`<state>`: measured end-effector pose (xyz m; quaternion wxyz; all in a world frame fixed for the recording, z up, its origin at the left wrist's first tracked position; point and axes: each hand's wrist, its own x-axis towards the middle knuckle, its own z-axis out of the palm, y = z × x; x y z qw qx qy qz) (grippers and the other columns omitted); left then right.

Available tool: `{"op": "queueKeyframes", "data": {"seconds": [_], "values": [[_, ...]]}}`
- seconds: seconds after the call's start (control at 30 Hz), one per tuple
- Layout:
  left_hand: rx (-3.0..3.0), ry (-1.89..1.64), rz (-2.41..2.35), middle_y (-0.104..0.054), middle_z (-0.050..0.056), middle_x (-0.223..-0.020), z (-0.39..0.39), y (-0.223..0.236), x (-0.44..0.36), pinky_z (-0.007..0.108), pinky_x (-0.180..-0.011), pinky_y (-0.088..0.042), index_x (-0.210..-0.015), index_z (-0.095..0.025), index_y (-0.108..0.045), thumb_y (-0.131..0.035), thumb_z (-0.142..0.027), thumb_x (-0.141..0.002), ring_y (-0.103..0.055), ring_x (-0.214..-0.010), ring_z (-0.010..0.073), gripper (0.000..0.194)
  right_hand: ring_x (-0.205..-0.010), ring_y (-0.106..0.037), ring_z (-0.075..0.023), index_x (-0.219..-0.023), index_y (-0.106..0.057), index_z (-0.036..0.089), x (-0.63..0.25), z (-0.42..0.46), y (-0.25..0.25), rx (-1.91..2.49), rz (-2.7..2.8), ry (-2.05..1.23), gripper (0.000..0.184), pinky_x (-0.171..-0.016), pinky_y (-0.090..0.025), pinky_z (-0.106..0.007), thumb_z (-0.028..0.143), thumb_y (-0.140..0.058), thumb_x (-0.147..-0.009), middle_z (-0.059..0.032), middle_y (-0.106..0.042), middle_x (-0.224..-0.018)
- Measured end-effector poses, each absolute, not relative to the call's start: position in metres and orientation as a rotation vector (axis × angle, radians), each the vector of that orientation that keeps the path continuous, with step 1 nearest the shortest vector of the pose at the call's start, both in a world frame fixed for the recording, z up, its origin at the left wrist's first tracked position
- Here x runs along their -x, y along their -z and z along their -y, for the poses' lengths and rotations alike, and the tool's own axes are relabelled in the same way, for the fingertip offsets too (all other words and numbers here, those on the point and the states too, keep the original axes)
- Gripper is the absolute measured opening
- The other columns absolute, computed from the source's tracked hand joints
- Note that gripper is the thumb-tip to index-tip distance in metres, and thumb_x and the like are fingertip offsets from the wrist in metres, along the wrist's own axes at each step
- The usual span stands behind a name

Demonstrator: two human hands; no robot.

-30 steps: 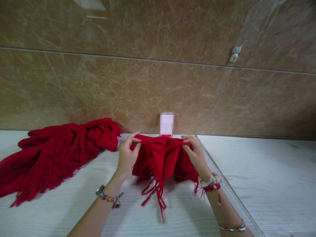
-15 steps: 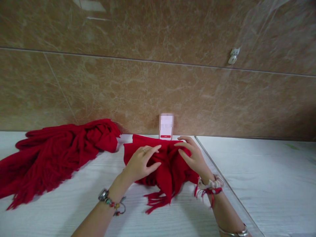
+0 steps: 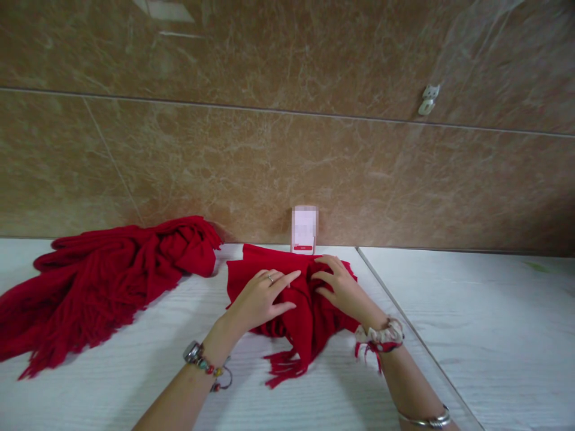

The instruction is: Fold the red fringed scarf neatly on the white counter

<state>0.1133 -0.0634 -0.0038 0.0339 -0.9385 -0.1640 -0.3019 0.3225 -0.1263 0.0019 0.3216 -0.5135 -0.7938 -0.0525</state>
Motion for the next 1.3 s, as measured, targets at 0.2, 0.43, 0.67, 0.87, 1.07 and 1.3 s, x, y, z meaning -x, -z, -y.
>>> {"op": "queueKeyframes", "data": {"seconds": [0.2, 0.43, 0.67, 0.87, 1.07, 1.3], "values": [[2.921, 1.121, 0.555, -0.062, 0.000, -0.078, 0.063, 0.005, -0.114, 0.032, -0.075, -0.044, -0.115, -0.022, -0.046, -0.054, -0.014, -0.076, -0.056, -0.074, 0.0154, 0.041, -0.099, -0.048, -0.0203, -0.068, -0.059, 0.022, -0.321, 0.124, -0.006, 1.274, 1.771, -0.025, 0.011, -0.088, -0.038, -0.039, 0.015, -0.052, -0.072, -0.0051, -0.053, -0.100], [2.356, 2.623, 1.405, -0.054, -0.004, -0.065, 0.035, -0.005, -0.094, 0.025, -0.066, -0.045, -0.104, -0.016, -0.051, -0.055, -0.029, -0.070, -0.055, -0.064, 0.0114, 0.037, -0.061, -0.053, -0.0135, -0.068, -0.053, 0.021, -0.345, 0.123, -0.009, 1.011, 0.814, -0.508, 0.012, -0.058, -0.043, -0.026, 0.030, -0.057, -0.061, 0.0039, -0.056, -0.065], [2.466, 2.120, 1.554, -0.059, 0.005, -0.081, 0.025, 0.000, -0.090, 0.033, -0.074, -0.044, -0.105, -0.014, -0.050, -0.046, -0.035, -0.075, -0.056, -0.078, 0.0169, 0.037, -0.067, -0.054, -0.0166, -0.070, -0.060, 0.017, -0.361, 0.121, -0.001, 1.354, 0.861, -0.388, 0.017, -0.063, -0.042, -0.029, 0.024, -0.055, -0.055, 0.0000, -0.061, -0.066], [2.439, 1.134, 1.402, -0.036, 0.018, -0.130, 0.037, 0.012, -0.099, 0.049, -0.093, -0.028, -0.121, -0.014, -0.041, -0.042, -0.037, -0.081, -0.033, -0.119, 0.0303, 0.046, -0.090, -0.052, -0.0193, -0.086, -0.060, 0.019, -0.347, 0.130, -0.016, 1.351, 1.136, 0.163, 0.026, -0.083, -0.038, -0.038, 0.029, -0.038, -0.075, -0.0068, -0.059, -0.091], [2.757, 0.416, 1.536, -0.027, 0.011, -0.138, 0.033, 0.025, -0.097, 0.053, -0.095, -0.022, -0.133, -0.023, -0.023, -0.036, -0.041, -0.084, -0.028, -0.123, 0.0291, 0.054, -0.120, -0.026, -0.0360, -0.124, -0.040, 0.028, -0.325, 0.132, 0.001, 1.996, 1.863, -0.131, 0.067, -0.088, -0.026, -0.059, 0.043, -0.062, -0.063, -0.0120, -0.034, -0.131], [2.952, 0.201, 1.422, -0.061, 0.013, -0.105, 0.051, -0.005, -0.093, 0.042, -0.085, -0.036, -0.115, -0.017, -0.050, -0.032, -0.044, -0.084, -0.055, -0.097, 0.0265, 0.045, -0.120, -0.026, -0.0362, -0.135, -0.020, 0.026, -0.328, 0.122, 0.019, 2.135, 1.873, -0.228, 0.085, -0.087, -0.032, -0.052, 0.033, -0.065, -0.063, -0.0152, -0.026, -0.135]]}}
